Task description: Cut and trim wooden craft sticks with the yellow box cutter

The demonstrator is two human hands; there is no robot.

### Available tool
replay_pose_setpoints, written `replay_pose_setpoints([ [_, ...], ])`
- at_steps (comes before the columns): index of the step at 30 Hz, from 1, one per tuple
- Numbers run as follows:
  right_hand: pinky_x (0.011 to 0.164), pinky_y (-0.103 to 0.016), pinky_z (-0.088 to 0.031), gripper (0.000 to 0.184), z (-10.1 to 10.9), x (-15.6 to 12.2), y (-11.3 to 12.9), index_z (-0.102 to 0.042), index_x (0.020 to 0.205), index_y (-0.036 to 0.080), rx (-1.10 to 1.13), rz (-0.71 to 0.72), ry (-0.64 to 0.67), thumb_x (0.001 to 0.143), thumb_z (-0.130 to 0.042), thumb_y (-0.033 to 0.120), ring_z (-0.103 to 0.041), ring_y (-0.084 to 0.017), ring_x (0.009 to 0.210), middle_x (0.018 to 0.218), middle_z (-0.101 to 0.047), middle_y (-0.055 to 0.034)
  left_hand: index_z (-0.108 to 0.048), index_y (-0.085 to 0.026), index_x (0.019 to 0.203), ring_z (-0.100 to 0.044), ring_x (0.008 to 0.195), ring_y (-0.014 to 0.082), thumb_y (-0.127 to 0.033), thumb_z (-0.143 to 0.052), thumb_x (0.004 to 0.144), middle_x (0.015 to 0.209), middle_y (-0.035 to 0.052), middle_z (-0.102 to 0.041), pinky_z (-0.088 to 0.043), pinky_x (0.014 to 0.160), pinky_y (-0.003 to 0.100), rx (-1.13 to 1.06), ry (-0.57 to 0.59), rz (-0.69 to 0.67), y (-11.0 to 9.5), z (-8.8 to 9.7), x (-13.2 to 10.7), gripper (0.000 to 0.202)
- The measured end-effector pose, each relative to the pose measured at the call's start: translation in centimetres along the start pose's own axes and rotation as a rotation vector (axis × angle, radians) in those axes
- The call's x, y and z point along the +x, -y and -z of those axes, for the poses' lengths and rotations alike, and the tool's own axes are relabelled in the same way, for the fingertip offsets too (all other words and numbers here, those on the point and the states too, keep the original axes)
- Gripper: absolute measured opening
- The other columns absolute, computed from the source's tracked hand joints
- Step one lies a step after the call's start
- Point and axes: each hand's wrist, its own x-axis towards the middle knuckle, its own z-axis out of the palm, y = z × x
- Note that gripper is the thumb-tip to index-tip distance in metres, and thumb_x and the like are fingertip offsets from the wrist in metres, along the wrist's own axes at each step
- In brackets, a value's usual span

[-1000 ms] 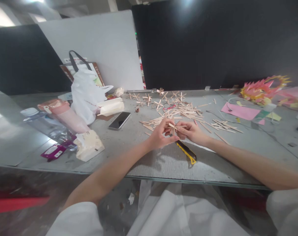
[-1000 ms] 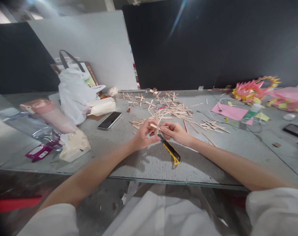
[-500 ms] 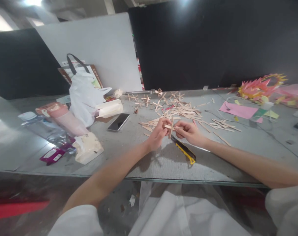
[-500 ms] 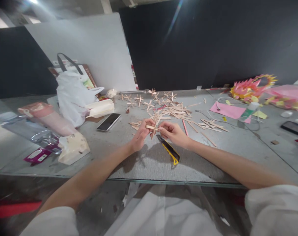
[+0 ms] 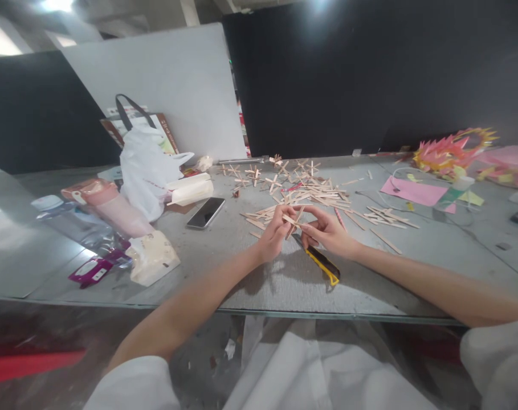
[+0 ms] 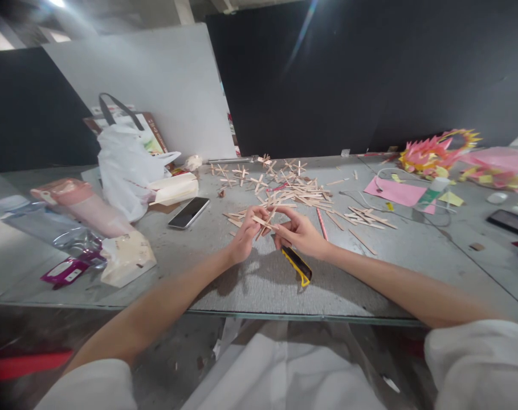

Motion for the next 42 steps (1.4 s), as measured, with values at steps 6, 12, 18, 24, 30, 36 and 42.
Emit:
replay_pose_setpoints([
  [6, 0.048, -0.024, -0.034, 0.059, -0.1, -0.1, 0.2, -0.051, 0.141, 0.020, 0.029, -0.001, -0.024, 0.097, -0.072, 0.053, -0.060, -0.012, 0.050, 0.066, -0.071, 0.0020, -0.052, -0.022, 0.097, -0.046, 0.072, 0.0164, -0.069, -0.050, 0.101, 0.090, 0.0020, -0.049, -0.043, 0.070, 0.035, 0.035, -0.003, -0.001, -0.4, -0.4, 0.2, 0.047],
  [12, 0.047, -0.022, -0.034, 0.058, -0.1, -0.1, -0.1, -0.052, 0.138, 0.019, 0.033, -0.012, -0.063, 0.096, -0.073, 0.052, -0.059, -0.011, 0.050, 0.065, -0.072, 0.0017, -0.043, -0.024, 0.115, -0.045, 0.069, 0.0149, -0.062, -0.049, 0.104, 0.084, -0.0026, -0.049, -0.041, 0.071, 0.032, -0.045, 0.052, 0.014, 0.0, -0.4, 0.2, 0.040],
  [18, 0.049, -0.023, -0.036, 0.056, 0.4, 0.1, -0.3, -0.054, 0.137, 0.021, -0.006, 0.020, -0.117, 0.097, -0.072, 0.054, -0.058, -0.012, 0.049, 0.059, -0.066, 0.0049, -0.045, -0.022, 0.113, -0.050, 0.060, 0.0138, -0.062, -0.050, 0.104, 0.072, -0.0036, -0.055, -0.041, 0.064, 0.031, -0.065, 0.024, 0.142, -0.2, -0.5, 0.1, 0.041],
  [24, 0.048, -0.025, -0.036, 0.052, 0.8, 0.3, -1.0, -0.057, 0.134, 0.024, -0.048, 0.048, -0.186, 0.096, -0.072, 0.056, -0.060, -0.015, 0.050, 0.057, -0.062, 0.0054, -0.055, -0.017, 0.123, -0.056, 0.050, 0.0136, -0.054, -0.056, 0.103, 0.062, -0.0042, -0.061, -0.044, 0.057, 0.028, -0.168, -0.043, 0.223, -0.5, -0.6, 0.5, 0.042],
  [30, 0.047, -0.025, -0.036, 0.054, 0.9, 0.6, -1.6, -0.056, 0.136, 0.024, -0.062, 0.054, -0.220, 0.096, -0.072, 0.055, -0.056, -0.014, 0.048, 0.059, -0.063, 0.0047, -0.060, -0.015, 0.125, -0.068, 0.062, 0.0143, -0.047, -0.070, 0.098, 0.090, 0.0062, -0.076, -0.052, 0.065, 0.030, -0.176, -0.149, 0.183, -1.2, -0.7, 0.9, 0.043],
  [36, 0.049, -0.026, -0.037, 0.057, 0.8, 0.5, -1.6, -0.050, 0.144, 0.022, -0.095, 0.023, -0.188, 0.099, -0.068, 0.053, -0.059, -0.015, 0.050, 0.062, -0.069, 0.0021, -0.045, -0.021, 0.128, -0.071, 0.065, 0.0140, -0.049, -0.074, 0.097, 0.111, 0.0108, -0.080, -0.058, 0.069, 0.033, -0.236, -0.186, 0.156, -1.0, -1.1, 0.9, 0.051],
  [42, 0.050, -0.025, -0.037, 0.060, 0.7, 0.4, -1.7, -0.046, 0.147, 0.022, -0.118, 0.013, -0.158, 0.100, -0.065, 0.054, -0.061, -0.015, 0.053, 0.067, -0.072, 0.0011, -0.041, -0.023, 0.125, -0.073, 0.063, 0.0137, -0.050, -0.073, 0.098, 0.111, 0.0109, -0.081, -0.058, 0.067, 0.031, -0.263, -0.191, 0.148, -0.9, -1.6, 0.8, 0.050],
])
